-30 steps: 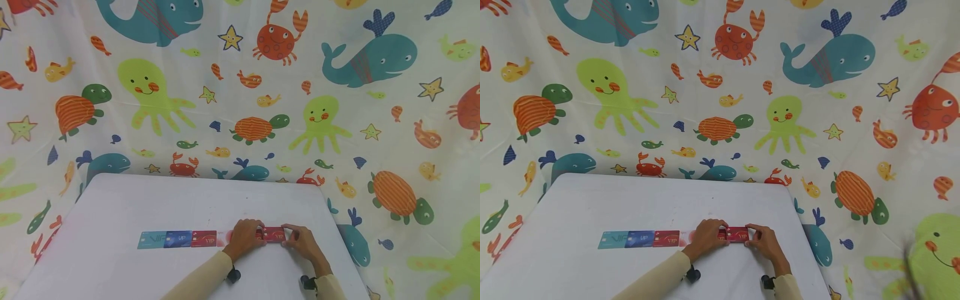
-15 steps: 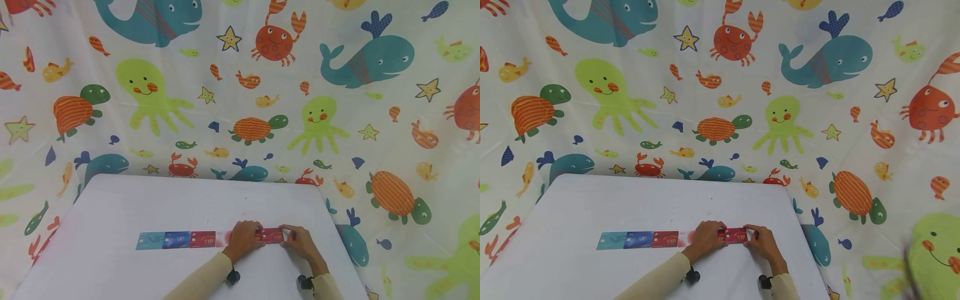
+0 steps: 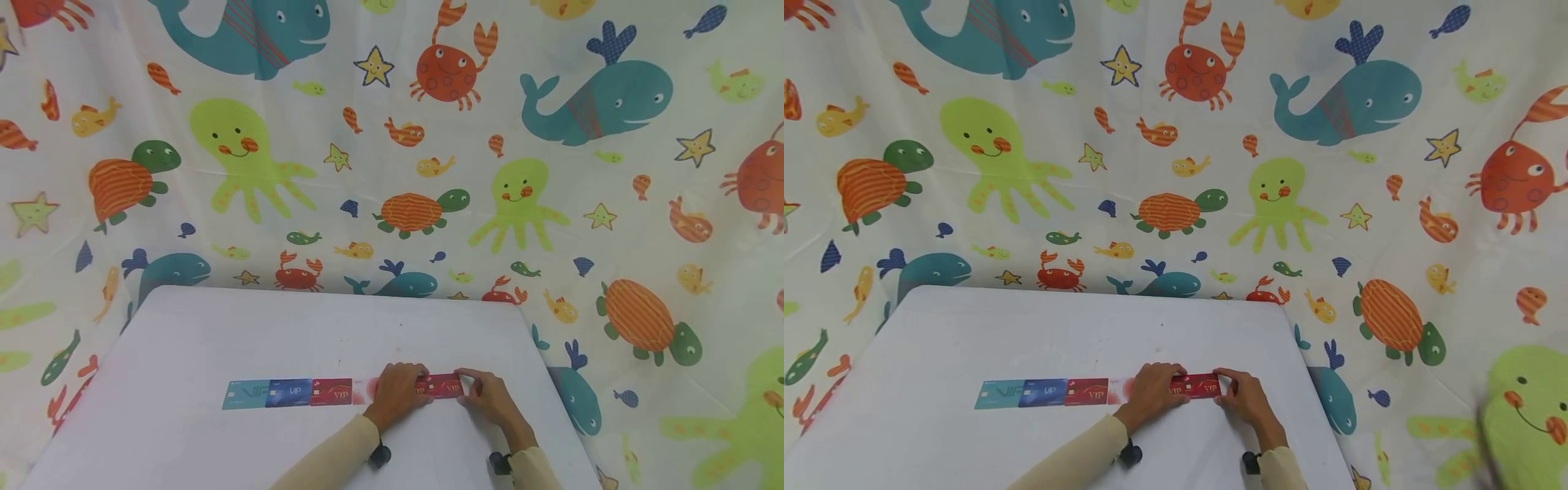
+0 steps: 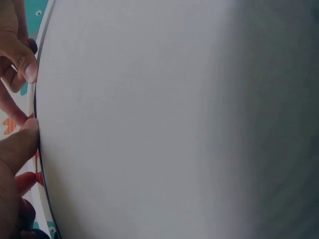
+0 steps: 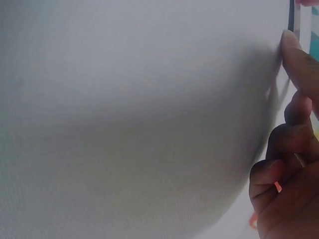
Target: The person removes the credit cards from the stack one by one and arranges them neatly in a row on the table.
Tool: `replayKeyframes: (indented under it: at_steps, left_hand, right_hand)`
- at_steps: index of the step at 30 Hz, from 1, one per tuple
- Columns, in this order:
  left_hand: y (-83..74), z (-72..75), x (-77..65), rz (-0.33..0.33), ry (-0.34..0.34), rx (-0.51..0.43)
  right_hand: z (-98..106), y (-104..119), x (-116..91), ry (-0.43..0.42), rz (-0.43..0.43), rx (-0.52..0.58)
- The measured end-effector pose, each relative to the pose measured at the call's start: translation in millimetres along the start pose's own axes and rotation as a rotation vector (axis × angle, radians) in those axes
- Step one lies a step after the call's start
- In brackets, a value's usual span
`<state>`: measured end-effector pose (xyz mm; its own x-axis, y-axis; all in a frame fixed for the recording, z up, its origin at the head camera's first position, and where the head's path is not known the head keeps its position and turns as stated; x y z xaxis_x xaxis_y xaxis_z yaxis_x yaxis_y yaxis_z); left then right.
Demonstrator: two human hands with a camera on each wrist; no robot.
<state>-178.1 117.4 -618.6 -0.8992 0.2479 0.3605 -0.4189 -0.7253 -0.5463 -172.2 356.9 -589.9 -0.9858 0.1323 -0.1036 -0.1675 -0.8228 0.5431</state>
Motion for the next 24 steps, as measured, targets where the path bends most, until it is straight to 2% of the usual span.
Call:
replayKeyframes:
  at_steps: [10, 20, 24]
  left_hand:
    - [-2.4, 2.5, -4.4, -0.028, -0.031, 0.022]
    - [-5.4, 3.4, -7.1, 0.0, -0.02, -0.002]
    - [-9.0, 1.9, -4.8, -0.01, -0.037, 0.015]
  right_hand:
    - [-2.0, 3.3, -2.4, 0.002, 0.015, -0.044]
    - [-5.3, 4.5, -2.3, 0.009, -0.002, -0.118]
    - [-3.4, 1.7, -1.1, 0.014, -0.006, -0.129]
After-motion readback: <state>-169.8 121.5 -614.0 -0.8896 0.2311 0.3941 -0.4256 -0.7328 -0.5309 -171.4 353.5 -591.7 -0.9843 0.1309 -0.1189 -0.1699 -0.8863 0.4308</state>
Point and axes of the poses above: each hand's wrist, its own x-axis towards the middle knuckle, its own z-axis out of the back of the hand, y = z × x, the point moved 1 cm from there along x, towards the middle knuckle, and after that the axes turned 10 degrees about -y, right-handed, at the moved point
